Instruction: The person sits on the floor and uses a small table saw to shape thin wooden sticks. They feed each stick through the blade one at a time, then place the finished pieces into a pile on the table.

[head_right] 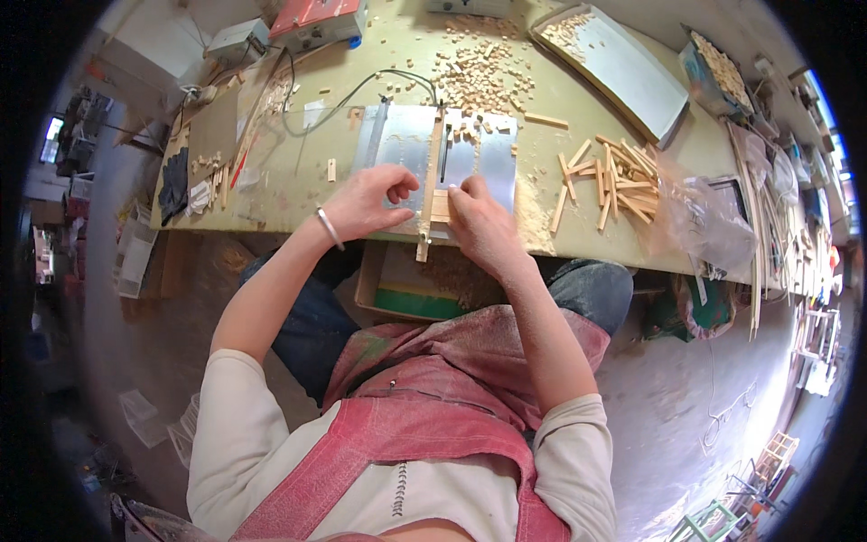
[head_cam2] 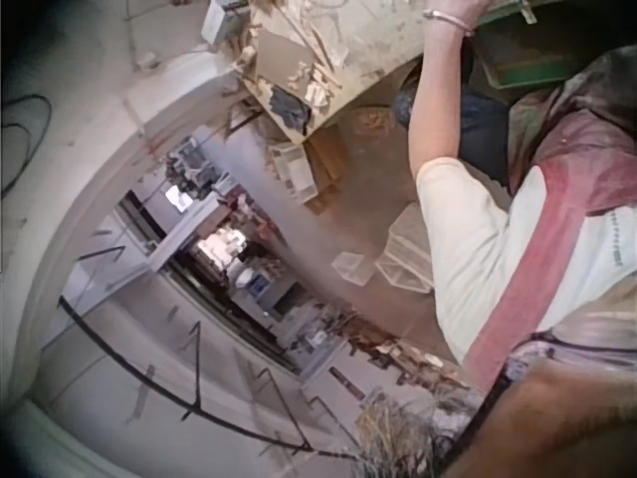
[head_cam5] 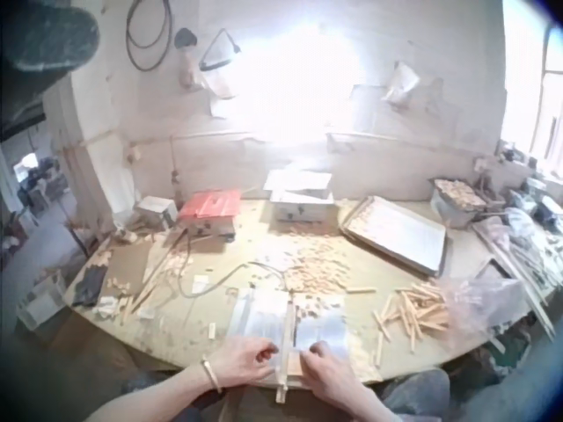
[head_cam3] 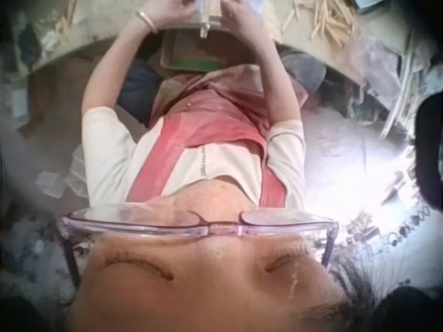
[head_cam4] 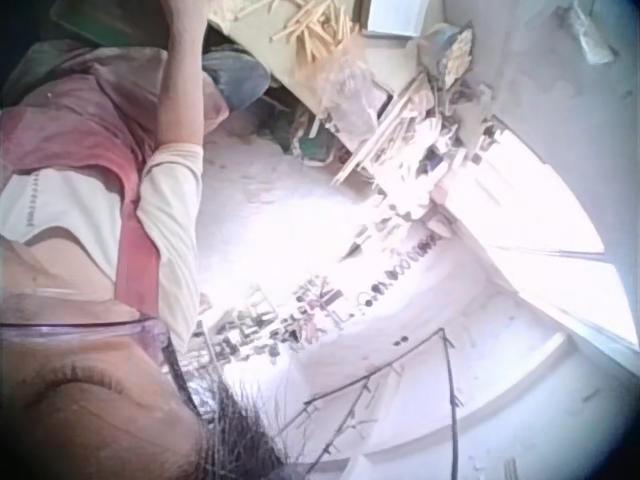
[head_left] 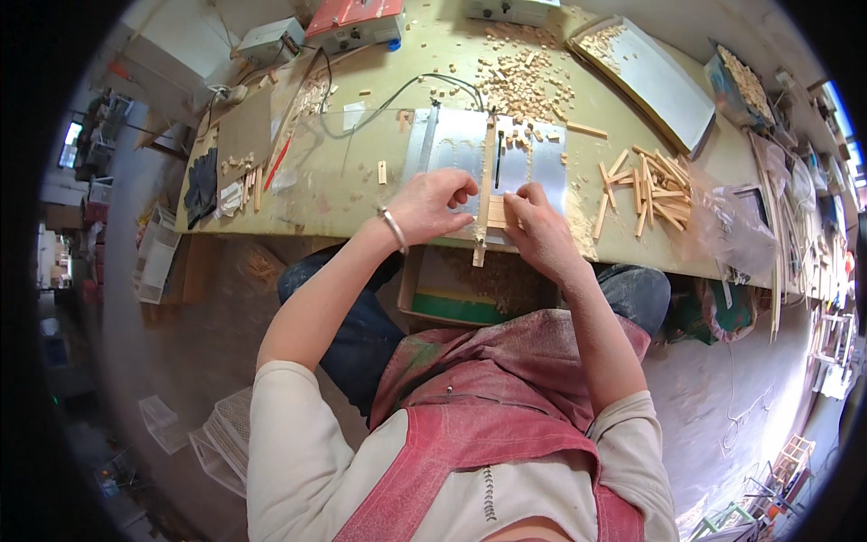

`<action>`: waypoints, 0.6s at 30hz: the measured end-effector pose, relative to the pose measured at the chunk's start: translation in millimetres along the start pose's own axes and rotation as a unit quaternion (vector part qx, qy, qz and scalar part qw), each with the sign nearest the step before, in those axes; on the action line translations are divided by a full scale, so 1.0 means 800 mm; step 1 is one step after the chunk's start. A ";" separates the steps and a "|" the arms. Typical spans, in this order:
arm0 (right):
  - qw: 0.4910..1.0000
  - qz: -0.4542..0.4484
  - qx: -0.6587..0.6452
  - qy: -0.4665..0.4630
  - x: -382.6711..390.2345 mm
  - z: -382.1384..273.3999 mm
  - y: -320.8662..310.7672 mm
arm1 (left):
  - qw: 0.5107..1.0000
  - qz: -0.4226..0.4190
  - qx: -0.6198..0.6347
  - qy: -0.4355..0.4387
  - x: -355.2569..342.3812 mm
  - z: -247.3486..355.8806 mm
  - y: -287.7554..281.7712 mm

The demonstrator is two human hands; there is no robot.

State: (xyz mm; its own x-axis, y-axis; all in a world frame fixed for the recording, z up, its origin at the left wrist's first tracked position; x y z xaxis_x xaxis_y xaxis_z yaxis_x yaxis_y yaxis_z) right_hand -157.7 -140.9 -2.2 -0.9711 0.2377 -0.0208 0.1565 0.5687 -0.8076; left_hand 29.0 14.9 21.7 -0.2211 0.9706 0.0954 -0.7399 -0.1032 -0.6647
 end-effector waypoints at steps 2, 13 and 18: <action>1.000 -0.001 0.006 0.007 0.000 0.003 0.004 | 0.999 -0.020 -0.040 -0.008 -0.019 0.000 0.013; 0.999 0.040 -0.034 -0.007 0.011 0.021 -0.009 | 0.998 0.019 -0.053 -0.020 -0.029 0.011 0.036; 0.998 0.056 -0.031 -0.017 0.014 0.022 -0.005 | 0.999 0.026 -0.031 -0.026 -0.029 0.007 0.040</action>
State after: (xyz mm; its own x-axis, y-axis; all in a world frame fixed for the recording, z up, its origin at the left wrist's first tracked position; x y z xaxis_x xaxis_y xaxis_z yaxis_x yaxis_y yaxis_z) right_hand -172.7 -154.3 -9.4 -0.9524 0.2755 -0.1302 0.2740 0.5874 -0.7615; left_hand 7.0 -11.9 2.2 -0.2919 0.9516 0.0961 -0.6856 -0.1381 -0.7147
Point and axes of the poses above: each hand's wrist, its own x-axis away from the middle knuckle, its own y-axis out of the palm, z = x × y, the point moved 1 cm from there along -x, towards the middle knuckle, and after that the axes turned 6 degrees about -z, right-handed, at the moved point
